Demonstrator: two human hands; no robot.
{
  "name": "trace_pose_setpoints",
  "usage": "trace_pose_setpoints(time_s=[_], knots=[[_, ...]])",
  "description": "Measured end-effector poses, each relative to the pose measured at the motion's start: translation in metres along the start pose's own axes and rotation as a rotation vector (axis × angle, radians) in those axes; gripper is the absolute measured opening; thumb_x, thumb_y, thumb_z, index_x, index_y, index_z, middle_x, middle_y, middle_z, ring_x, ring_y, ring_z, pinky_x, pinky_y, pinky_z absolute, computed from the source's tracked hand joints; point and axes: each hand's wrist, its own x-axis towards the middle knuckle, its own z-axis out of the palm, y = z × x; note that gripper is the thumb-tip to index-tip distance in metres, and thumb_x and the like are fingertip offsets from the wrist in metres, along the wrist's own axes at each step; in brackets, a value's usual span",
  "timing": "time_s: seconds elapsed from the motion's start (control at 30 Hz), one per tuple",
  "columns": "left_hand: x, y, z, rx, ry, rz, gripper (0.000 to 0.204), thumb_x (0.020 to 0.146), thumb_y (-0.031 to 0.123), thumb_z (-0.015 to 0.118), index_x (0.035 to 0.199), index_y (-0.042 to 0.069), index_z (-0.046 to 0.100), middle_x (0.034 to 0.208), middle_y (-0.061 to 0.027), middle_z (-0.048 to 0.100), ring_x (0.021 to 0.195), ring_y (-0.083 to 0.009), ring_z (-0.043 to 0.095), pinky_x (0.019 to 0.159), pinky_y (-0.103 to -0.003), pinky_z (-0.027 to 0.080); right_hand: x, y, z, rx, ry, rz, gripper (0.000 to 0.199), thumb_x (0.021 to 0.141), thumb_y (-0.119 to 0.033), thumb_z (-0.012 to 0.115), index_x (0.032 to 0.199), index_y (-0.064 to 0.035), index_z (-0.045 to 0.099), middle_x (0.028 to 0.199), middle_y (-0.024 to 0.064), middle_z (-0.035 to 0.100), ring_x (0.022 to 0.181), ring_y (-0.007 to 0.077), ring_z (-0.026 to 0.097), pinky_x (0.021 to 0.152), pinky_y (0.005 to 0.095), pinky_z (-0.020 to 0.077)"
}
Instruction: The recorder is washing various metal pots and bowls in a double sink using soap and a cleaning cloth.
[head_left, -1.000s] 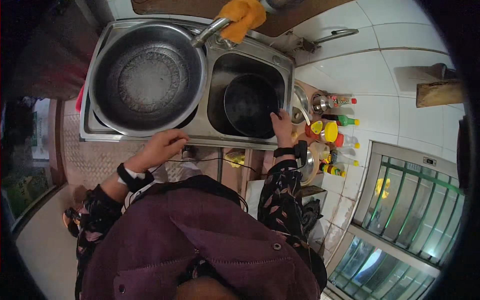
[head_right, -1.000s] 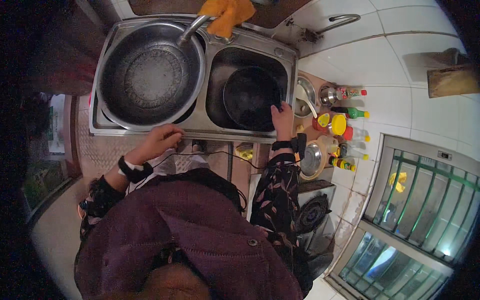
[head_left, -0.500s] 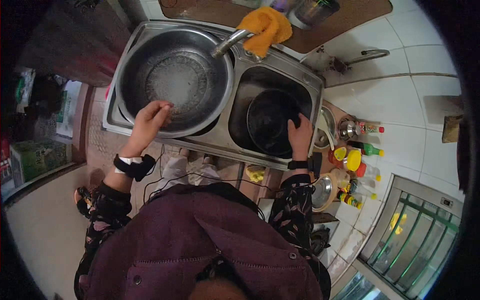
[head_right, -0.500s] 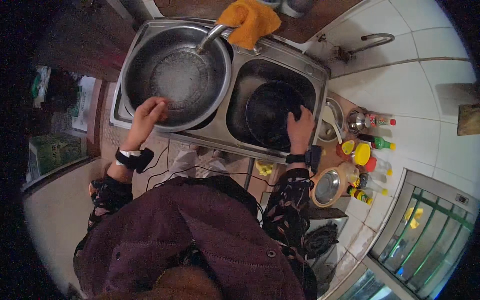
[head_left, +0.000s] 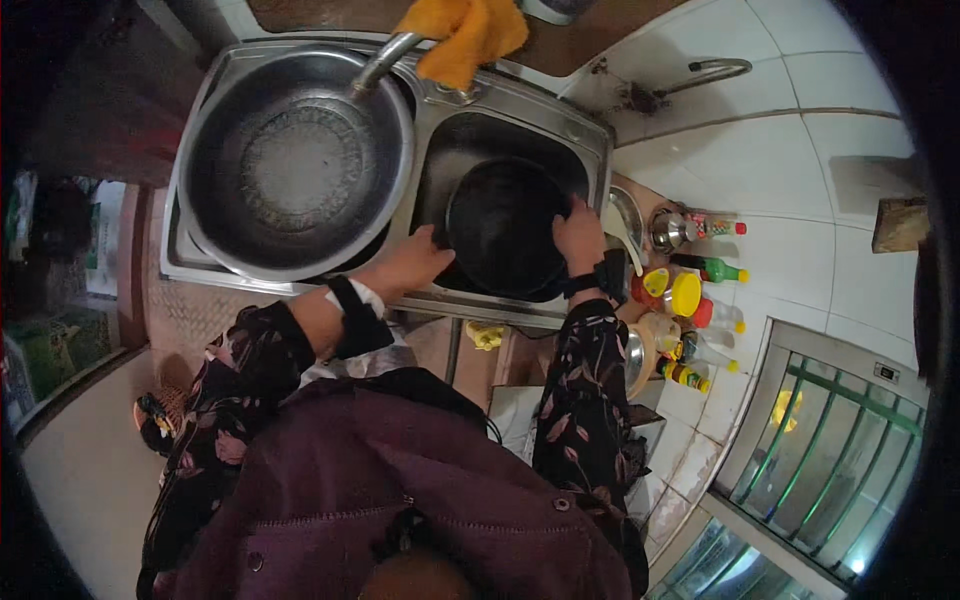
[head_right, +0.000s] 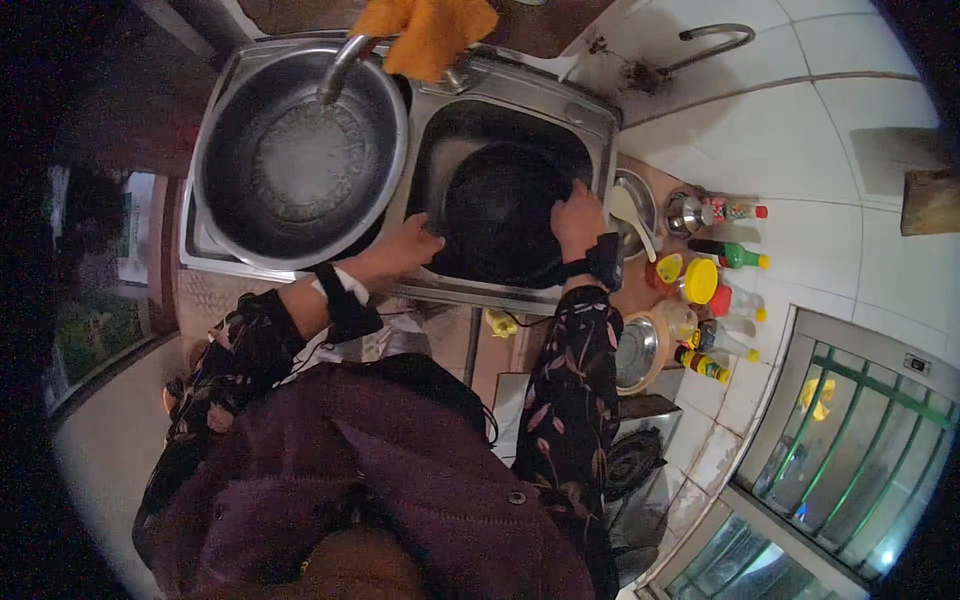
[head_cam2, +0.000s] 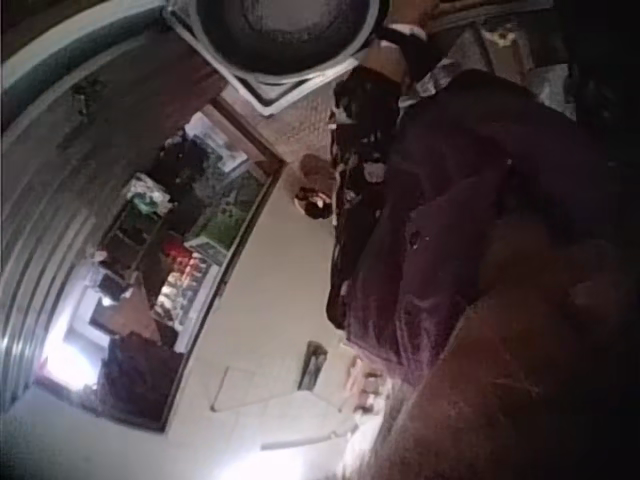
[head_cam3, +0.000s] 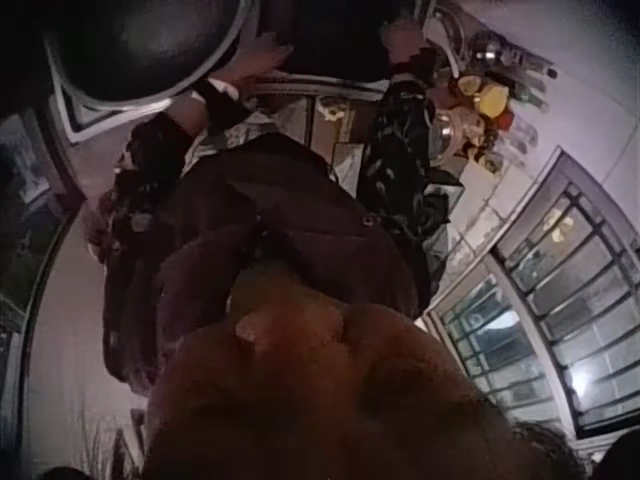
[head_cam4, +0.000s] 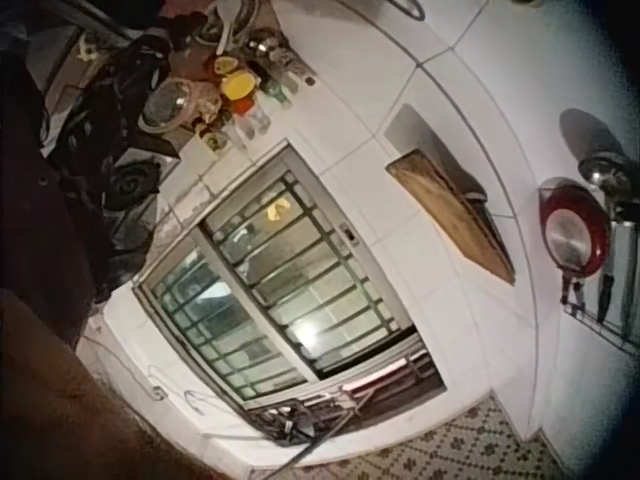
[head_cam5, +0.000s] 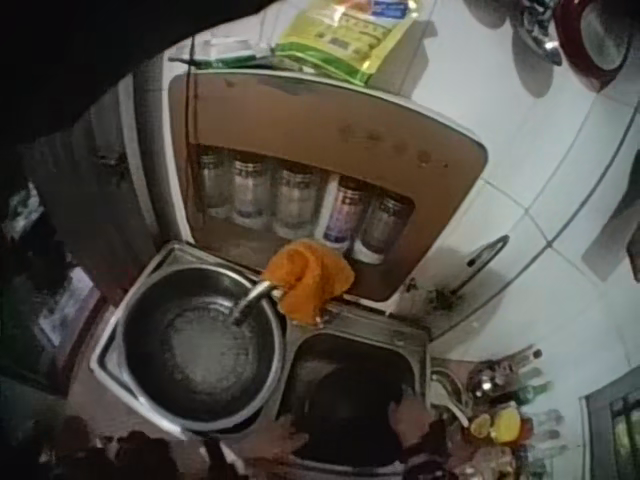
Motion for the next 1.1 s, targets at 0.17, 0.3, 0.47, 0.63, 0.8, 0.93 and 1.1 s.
trace_pose_setpoints(time_s=[0.17, 0.3, 0.47, 0.63, 0.8, 0.93, 1.1], knots=[[0.029, -0.017, 0.021, -0.131, 0.079, -0.255, 0.035, 0.081, 0.011, 0.052, 0.108, -0.005, 0.038, 0.078, -0.0181, 0.055, 0.071, -0.0246, 0.058, 0.060, -0.034, 0.047, 0.005, 0.006, -0.001, 0.052, -0.080, 0.006, 0.040, 0.073, -0.022, 0.055, 0.109, -0.0050, 0.053, 0.095, 0.0211, 0.058, 0.089, 0.0372, 0.055, 0.077, 0.0441, 0.0449], [0.020, -0.012, 0.025, -0.211, 0.167, -0.220, 0.030, 0.082, 0.010, 0.050, 0.104, -0.005, 0.036, 0.074, -0.0162, 0.053, 0.059, -0.0218, 0.056, 0.051, -0.033, 0.046, 0.002, 0.019, 0.009, 0.215, 0.008, -0.009, 0.034, 0.073, -0.022, 0.055, 0.102, -0.0041, 0.057, 0.088, 0.0201, 0.059, 0.085, 0.0361, 0.056, 0.075, 0.0422, 0.0450], [0.010, -0.003, 0.021, -0.105, 0.241, -0.019, 0.034, 0.085, 0.009, 0.048, 0.110, -0.005, 0.032, 0.067, -0.0087, 0.049, 0.050, -0.0152, 0.051, 0.042, -0.029, 0.043, -0.002, 0.024, -0.008, 0.444, 0.232, -0.169, 0.033, 0.072, -0.021, 0.056, 0.099, -0.0018, 0.058, 0.081, 0.0176, 0.059, 0.079, 0.0342, 0.056, 0.071, 0.0395, 0.0449], [-0.029, 0.028, 0.004, -0.012, 0.365, 0.123, 0.041, 0.084, 0.009, 0.049, 0.119, -0.004, 0.031, 0.065, -0.0056, 0.047, 0.049, -0.0128, 0.049, 0.042, -0.027, 0.041, -0.013, 0.015, -0.057, 0.503, 0.091, -0.129, 0.033, 0.072, -0.021, 0.057, 0.097, 0.0010, 0.057, 0.078, 0.0164, 0.058, 0.076, 0.0323, 0.056, 0.069, 0.0374, 0.0442], [-0.061, 0.030, -0.009, -0.110, 0.369, 0.248, 0.043, 0.084, 0.014, 0.049, 0.120, -0.006, 0.036, 0.065, -0.0100, 0.053, 0.051, -0.0161, 0.054, 0.047, -0.030, 0.043, -0.030, -0.007, -0.112, 0.470, 0.074, -0.174, 0.031, 0.072, -0.020, 0.059, 0.094, 0.0017, 0.058, 0.073, 0.0118, 0.057, 0.070, 0.0239, 0.055, 0.064, 0.0323, 0.0434], [-0.084, 0.019, -0.027, -0.235, 0.352, 0.238, 0.041, 0.087, 0.011, 0.046, 0.123, -0.003, 0.034, 0.067, -0.0029, 0.049, 0.051, -0.0096, 0.047, 0.044, -0.024, 0.039, -0.047, -0.038, -0.130, 0.468, 0.044, -0.206, 0.027, 0.073, -0.017, 0.061, 0.092, 0.0021, 0.059, 0.066, 0.0039, 0.054, 0.062, 0.0112, 0.051, 0.058, 0.0260, 0.0420], [-0.117, -0.001, -0.063, -0.441, 0.353, 0.113, 0.037, 0.087, 0.014, 0.045, 0.120, -0.003, 0.039, 0.067, -0.0021, 0.050, 0.051, -0.0087, 0.047, 0.043, -0.023, 0.037, -0.062, -0.089, -0.139, 0.462, 0.004, -0.206, 0.028, 0.072, -0.016, 0.061, 0.092, 0.0031, 0.060, 0.067, 0.0031, 0.056, 0.064, 0.0109, 0.052, 0.060, 0.0257, 0.0426]])
